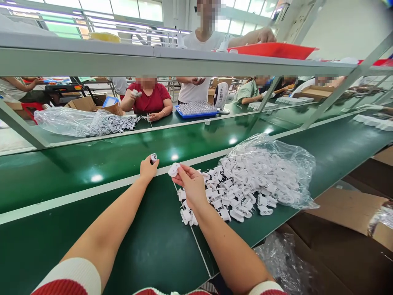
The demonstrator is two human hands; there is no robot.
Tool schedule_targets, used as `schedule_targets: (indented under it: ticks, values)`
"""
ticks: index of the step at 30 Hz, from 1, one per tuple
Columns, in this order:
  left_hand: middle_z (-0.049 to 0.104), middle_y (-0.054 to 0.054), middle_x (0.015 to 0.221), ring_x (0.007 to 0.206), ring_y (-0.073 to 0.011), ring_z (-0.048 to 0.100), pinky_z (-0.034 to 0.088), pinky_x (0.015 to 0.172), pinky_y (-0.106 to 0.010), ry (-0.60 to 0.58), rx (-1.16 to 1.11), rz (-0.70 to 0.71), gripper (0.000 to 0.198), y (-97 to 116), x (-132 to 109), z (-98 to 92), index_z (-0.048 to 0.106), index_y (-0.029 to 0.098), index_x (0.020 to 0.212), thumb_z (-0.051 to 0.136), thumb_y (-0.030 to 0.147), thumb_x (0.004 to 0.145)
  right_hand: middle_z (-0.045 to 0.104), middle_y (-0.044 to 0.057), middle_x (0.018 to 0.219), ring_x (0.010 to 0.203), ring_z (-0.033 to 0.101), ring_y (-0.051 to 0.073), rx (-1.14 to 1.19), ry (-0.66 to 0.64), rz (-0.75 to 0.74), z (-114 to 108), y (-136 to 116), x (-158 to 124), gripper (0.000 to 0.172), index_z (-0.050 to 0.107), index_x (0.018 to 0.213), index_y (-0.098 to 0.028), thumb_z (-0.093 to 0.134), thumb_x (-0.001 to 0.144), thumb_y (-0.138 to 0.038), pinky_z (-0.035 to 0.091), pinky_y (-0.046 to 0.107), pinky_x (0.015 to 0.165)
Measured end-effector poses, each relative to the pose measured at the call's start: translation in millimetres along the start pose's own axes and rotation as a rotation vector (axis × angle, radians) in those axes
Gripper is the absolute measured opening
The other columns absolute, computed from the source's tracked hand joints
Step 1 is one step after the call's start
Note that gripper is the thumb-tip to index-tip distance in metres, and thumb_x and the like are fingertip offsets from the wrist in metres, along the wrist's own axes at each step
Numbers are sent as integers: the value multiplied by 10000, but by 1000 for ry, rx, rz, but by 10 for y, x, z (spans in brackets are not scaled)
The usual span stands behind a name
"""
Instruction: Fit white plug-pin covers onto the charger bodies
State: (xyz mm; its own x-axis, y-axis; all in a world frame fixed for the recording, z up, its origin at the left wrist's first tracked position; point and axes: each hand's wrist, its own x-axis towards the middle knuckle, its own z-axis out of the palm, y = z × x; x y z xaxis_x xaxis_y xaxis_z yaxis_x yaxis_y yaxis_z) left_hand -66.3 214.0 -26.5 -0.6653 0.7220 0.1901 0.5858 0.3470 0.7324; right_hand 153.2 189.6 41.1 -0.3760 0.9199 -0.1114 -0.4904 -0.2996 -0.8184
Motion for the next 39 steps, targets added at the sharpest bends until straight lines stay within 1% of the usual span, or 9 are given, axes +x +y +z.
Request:
schedule_targets:
  ticks: [6,9,12,15,17,22,25,31,39]
  values:
    - [697,-100,1267,1187,-283,631,479,1075,-447,-124,-17,200,450,-168,-951,-526,647,180,1330,559,406,951,732,-3,925,792,735,129,-35,-97,-25,43,7,-154,481,747,1053,-187,927,628,-323,652,280,756]
    - [711,-93,1247,1231,-313,605,419,1124,-511,-192,7,225,441,-310,-1437,-734,692,217,1275,578,430,906,705,-34,913,813,745,125,-55,-173,10,75,42,-281,516,744,1130,-229,918,647,-284,658,263,760]
    - [687,-101,1318,1315,-349,551,303,1188,-601,-211,29,187,458,-388,-1710,-829,680,235,1296,617,390,869,693,-46,903,782,747,109,-80,-237,38,106,63,-406,493,761,1136,-254,911,666,-270,663,246,755]
    - [491,-108,1565,1508,-359,322,191,1240,-622,-166,-30,159,689,-279,-1855,-928,493,259,1503,672,342,842,699,-45,880,750,749,109,-105,-271,72,136,73,-502,465,776,1117,-259,912,672,-271,670,241,729]
    - [379,-96,1642,1539,-330,267,219,1250,-582,-159,-238,169,739,-82,-1947,-1017,377,289,1574,663,345,895,703,-47,839,727,748,110,-118,-290,89,154,87,-555,444,785,1100,-258,914,675,-274,672,238,708]
    - [640,-95,1359,1198,-227,631,545,1015,-370,-93,-731,136,528,433,-2169,-1136,535,292,1473,668,310,963,765,-15,805,721,754,129,-133,-368,72,161,162,-689,381,804,1065,-251,903,701,-306,680,270,711]
    - [699,-62,1143,991,-173,677,600,848,-286,-1,-661,182,352,488,-2231,-1110,691,285,1309,675,250,959,790,10,800,706,752,145,-154,-379,25,151,196,-754,306,817,1022,-248,883,732,-323,686,302,701]
    - [677,-55,1042,910,-177,664,610,759,-284,59,-433,369,451,403,-2282,-1108,693,333,1331,748,212,900,798,16,763,600,729,144,-174,-336,38,177,197,-773,186,829,844,-240,846,774,-411,656,259,556]
    - [678,-44,1078,926,-145,645,567,750,-235,62,-461,453,373,431,-2322,-1185,713,286,1279,655,116,952,813,38,826,658,775,174,-133,-493,91,109,111,-840,284,816,1016,-237,691,927,-476,687,323,647]
